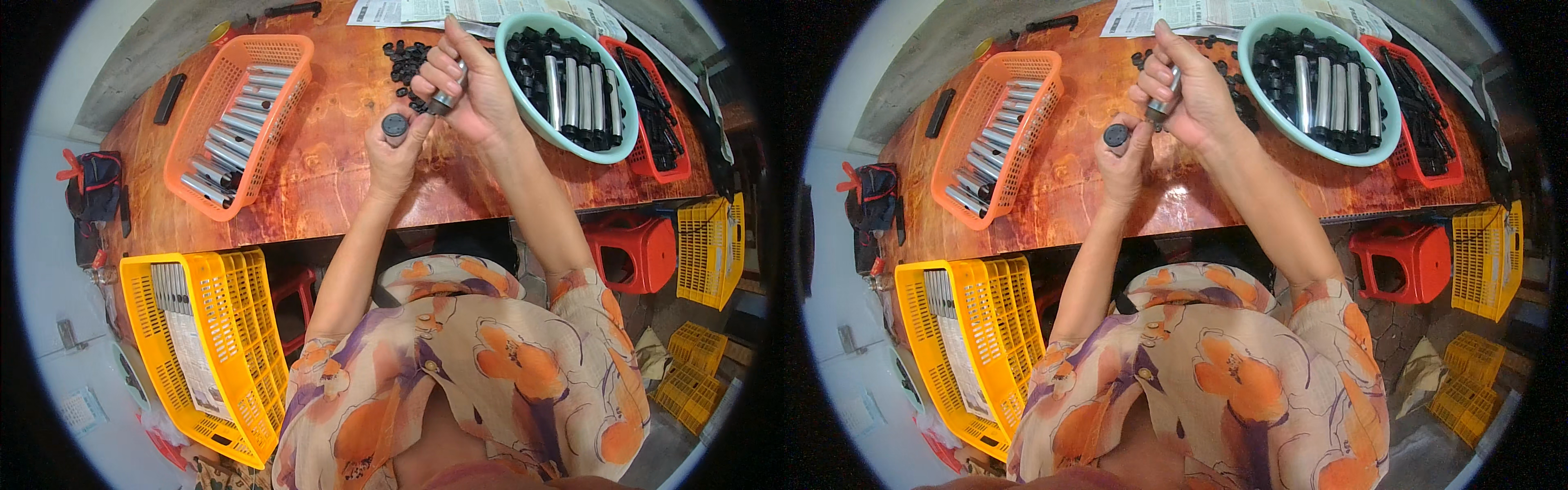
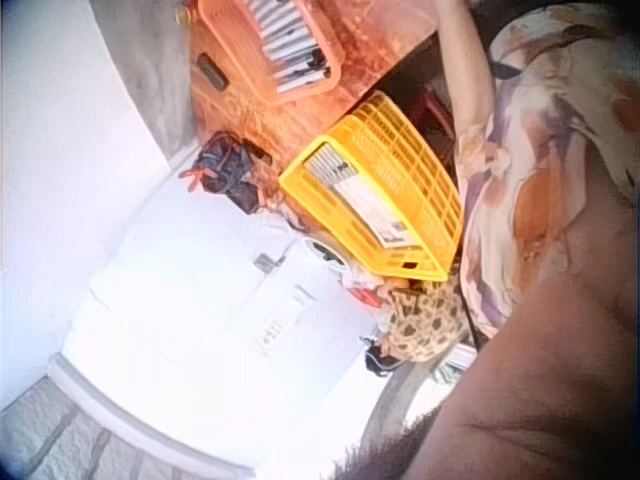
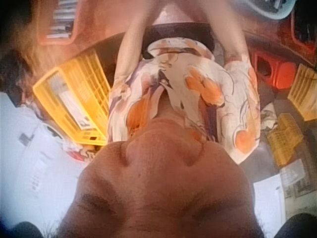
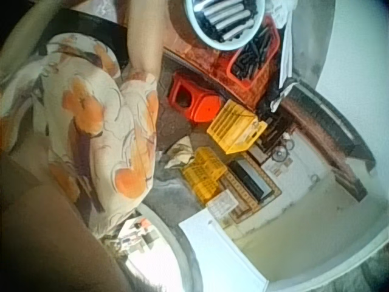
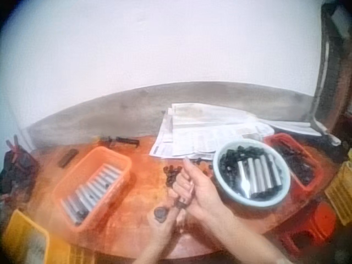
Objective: The person repeatedly picks up silver cylindrical marker bodies and black caps, then screws the caps onto the bodies. Completed markers are placed into a yellow basket. The person continues this assembly cycle throughout the clip.
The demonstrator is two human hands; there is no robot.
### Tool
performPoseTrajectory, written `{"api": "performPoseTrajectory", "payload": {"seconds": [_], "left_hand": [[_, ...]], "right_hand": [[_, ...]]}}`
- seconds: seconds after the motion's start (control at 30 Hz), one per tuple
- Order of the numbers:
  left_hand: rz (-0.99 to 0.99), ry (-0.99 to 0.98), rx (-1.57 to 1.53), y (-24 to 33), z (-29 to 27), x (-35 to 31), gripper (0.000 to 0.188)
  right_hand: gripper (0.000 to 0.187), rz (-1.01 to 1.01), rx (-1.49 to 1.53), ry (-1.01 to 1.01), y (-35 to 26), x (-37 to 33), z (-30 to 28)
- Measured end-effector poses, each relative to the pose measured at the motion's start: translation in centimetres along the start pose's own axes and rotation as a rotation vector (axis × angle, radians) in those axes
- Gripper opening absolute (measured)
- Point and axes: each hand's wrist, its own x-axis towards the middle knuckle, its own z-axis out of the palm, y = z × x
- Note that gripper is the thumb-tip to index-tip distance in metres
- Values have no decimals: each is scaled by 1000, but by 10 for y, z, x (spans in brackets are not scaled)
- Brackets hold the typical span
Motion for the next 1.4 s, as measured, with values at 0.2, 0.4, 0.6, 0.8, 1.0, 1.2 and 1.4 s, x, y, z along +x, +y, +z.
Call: {"api": "performPoseTrajectory", "payload": {"seconds": [0.2, 0.4, 0.6, 0.8, 1.0, 1.2, 1.4], "left_hand": [[-44, -23, 59, 0, 2, 2, 12], [81, 9, 190, 1, 17, 2, 14], [90, 29, 222, -2, 18, 0, 11], [87, 50, 255, 1, 20, -4, 12], [81, 50, 340, 4, 21, -4, 17], [81, 67, 351, 1, 22, -3, 22], [96, 94, 383, -1, 23, -4, 23]], "right_hand": [[37, 110, 342, 83, 5, 11, -18], [38, 154, 383, 226, 11, 10, -11], [29, 196, 392, 211, 13, 12, -20], [29, 256, 332, 145, 10, 11, -17], [30, 198, 126, 131, 8, 9, -10], [29, 99, 46, 154, 8, 6, -7], [29, 77, 22, 184, 7, 5, -6]]}}
